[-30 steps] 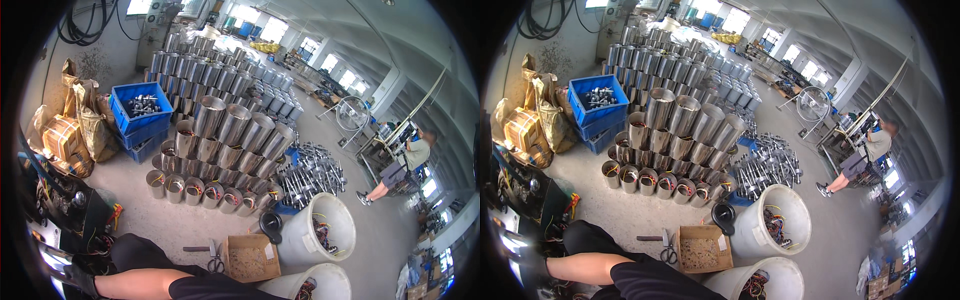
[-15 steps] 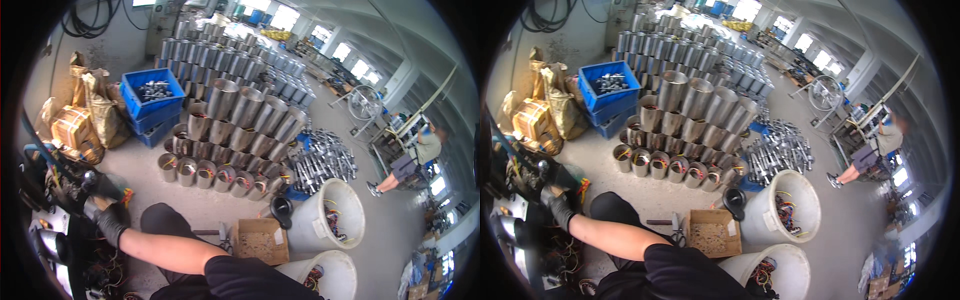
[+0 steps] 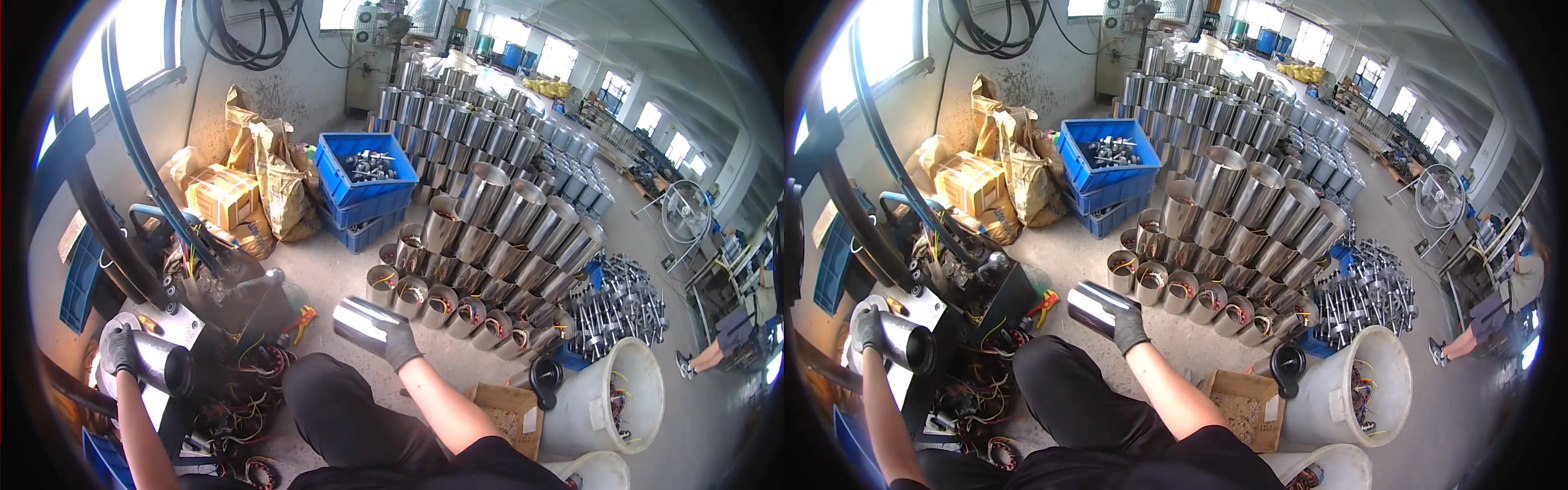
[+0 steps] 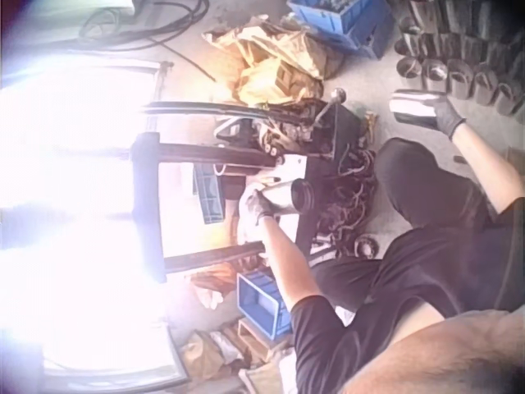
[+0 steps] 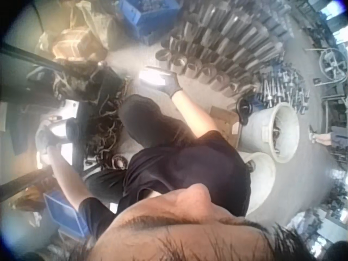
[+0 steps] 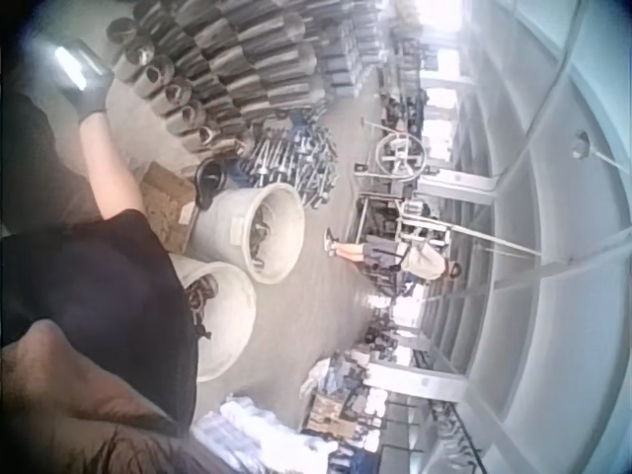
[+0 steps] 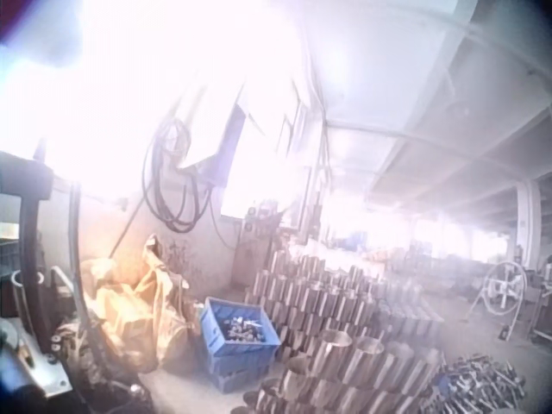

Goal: Assembling electric motor stators and casings using a hydraulic press machine.

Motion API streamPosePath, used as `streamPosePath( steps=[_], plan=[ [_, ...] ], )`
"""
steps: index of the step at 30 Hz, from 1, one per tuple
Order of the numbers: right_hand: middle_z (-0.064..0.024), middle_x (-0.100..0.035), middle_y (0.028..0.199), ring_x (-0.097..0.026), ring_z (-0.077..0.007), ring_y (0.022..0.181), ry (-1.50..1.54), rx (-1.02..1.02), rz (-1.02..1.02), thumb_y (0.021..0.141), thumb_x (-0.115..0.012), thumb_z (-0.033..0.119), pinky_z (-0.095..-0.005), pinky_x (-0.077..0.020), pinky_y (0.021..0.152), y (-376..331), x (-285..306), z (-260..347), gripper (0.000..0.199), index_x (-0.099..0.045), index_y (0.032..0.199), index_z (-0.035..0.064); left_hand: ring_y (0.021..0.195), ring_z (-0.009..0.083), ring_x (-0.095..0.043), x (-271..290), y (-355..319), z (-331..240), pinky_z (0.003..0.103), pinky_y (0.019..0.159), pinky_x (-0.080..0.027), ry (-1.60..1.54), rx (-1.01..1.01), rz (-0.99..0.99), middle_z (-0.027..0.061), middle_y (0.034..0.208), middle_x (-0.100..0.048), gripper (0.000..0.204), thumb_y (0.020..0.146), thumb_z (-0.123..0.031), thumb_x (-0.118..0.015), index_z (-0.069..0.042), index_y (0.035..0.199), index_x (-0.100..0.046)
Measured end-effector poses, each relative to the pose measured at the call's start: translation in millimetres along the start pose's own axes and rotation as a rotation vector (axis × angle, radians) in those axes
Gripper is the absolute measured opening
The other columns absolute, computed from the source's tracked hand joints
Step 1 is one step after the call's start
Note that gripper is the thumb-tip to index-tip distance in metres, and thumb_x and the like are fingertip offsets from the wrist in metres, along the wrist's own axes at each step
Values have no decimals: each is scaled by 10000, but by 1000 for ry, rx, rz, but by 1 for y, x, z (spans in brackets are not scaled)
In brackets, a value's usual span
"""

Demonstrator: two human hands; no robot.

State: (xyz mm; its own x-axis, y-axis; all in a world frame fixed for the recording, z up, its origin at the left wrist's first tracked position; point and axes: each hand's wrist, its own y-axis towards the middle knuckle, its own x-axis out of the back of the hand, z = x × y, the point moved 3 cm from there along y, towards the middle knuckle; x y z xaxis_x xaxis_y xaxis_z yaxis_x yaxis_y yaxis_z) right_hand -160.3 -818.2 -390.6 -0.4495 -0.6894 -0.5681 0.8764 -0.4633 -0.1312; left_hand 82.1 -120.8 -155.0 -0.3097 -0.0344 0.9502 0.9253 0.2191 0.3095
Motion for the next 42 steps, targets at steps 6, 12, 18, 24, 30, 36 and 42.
streamPosePath(
  steps=[6, 12, 18, 24, 30, 36, 42],
  plan=[
    [-157, -784, 1002, -751, -274, 851, -662, -173, -351, 782, -749, -14, -430, -623, 803, -66, 103, -1, 292, -758, 1074, -30, 1093, 439, -705, 18, -20, 29, 508, 968, -521, -47, 80, -31, 263, 1147, -741, 529, 972, -481, -575, -8, 1092, -781],
    [-32, -708, 817, -670, -191, 736, -564, 364, -1060, 824, -687, -36, -380, -559, 691, -49, 366, 93, 194, -748, 987, 50, 1121, 457, -681, -34, 8, -1, 503, 974, -507, -215, 4, 13, 289, 1150, -729, 510, 991, -447, -579, 14, 1099, -770],
    [-88, -747, 931, -710, -253, 988, -774, 787, -770, 925, -638, 175, -347, -514, 827, -54, 299, 215, 190, -744, 1074, 124, 1140, 465, -669, 4, -13, 41, 496, 984, -502, -182, 70, 26, 298, 1175, -720, 535, 1021, -448, -555, 35, 1140, -753],
    [-78, -738, 1325, -681, -311, 1248, -2269, -444, -660, 933, -634, 267, -607, -315, 1169, -74, 314, 260, 322, -784, 1217, 240, 1177, 443, -671, -5, -6, 28, 481, 1002, -502, -185, 105, 10, 282, 1238, -712, 575, 1004, -496, -545, 14, 1180, -747],
    [-78, -776, 1188, -705, -291, 1195, -2297, -171, -643, 946, -646, 245, -543, -515, 951, -69, 352, 241, 260, -771, 1173, 223, 1149, 448, -680, -33, 16, 68, 467, 984, -510, -337, 68, 7, 316, 1195, -716, 597, 1027, -471, -553, 81, 1186, -716],
    [-91, -795, 1111, -750, -297, 1090, -2370, -101, -830, 926, -667, 276, -489, -554, 911, -76, 347, 246, 213, -794, 1083, 210, 1098, 444, -703, -44, 15, 45, 472, 980, -523, -112, 56, 28, 307, 1146, -736, 641, 1046, -517, -532, 82, 1152, -736],
    [-110, -805, 1132, -767, -309, 1091, -2274, -251, -802, 962, -637, 198, -432, -609, 858, -70, 323, 241, 224, -832, 1068, 173, 1135, 420, -705, -48, 10, 77, 467, 1012, -520, -153, 132, -82, 277, 1186, -743, 643, 1018, -539, -565, 53, 1198, -741]
  ],
)
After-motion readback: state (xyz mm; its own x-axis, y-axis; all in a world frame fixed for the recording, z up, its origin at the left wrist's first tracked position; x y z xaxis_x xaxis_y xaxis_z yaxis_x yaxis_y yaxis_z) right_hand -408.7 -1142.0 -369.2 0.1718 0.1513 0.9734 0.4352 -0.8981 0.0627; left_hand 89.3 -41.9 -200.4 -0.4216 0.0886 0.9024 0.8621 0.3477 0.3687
